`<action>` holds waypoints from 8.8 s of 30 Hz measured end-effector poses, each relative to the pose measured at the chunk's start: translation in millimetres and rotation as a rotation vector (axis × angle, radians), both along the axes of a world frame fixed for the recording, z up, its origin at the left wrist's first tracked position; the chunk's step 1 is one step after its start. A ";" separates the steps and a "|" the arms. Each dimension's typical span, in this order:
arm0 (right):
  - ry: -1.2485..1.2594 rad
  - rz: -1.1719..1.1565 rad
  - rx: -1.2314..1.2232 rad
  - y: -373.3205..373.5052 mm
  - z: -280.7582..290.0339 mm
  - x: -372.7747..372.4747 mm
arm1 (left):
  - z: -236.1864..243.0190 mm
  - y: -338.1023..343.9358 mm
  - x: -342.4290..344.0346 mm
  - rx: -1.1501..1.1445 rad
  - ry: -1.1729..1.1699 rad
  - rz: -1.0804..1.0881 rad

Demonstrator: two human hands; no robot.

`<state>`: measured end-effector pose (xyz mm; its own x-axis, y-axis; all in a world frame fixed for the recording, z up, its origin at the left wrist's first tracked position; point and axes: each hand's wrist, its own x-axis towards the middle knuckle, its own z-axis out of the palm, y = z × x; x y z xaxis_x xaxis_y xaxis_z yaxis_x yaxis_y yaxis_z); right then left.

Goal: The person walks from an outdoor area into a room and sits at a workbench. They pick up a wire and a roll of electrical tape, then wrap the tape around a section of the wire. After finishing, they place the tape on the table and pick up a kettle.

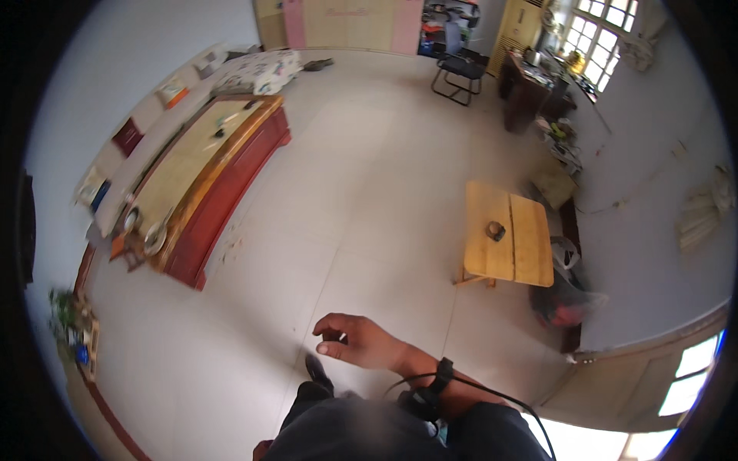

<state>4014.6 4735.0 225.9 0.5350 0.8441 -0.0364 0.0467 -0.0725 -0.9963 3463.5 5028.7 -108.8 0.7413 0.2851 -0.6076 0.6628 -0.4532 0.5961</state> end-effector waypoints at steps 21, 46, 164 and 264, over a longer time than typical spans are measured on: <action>-0.165 -0.712 0.065 -8.2 0.0 548.9 | 230.9 49.5 1118.2 -0.506 -0.186 -0.283; -0.663 -1.182 -0.123 -212.4 42.7 1337.8 | 337.6 -347.0 1974.9 -1.301 0.023 -0.848; 1.625 -1.630 -0.017 -588.0 -349.8 2426.4 | 5.0 -1061.1 3632.5 0.689 0.547 -1.668; 0.292 -2.947 -0.353 -757.2 -335.7 2398.4 | 99.9 -1215.5 3405.7 -0.624 -1.159 -2.015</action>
<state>6413.0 3977.9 -109.8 -0.4091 -0.9073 -0.0968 -0.3016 0.2346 -0.9241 6869.2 3813.2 -8.9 -0.2748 -0.8834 0.3796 -0.7341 0.4477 0.5105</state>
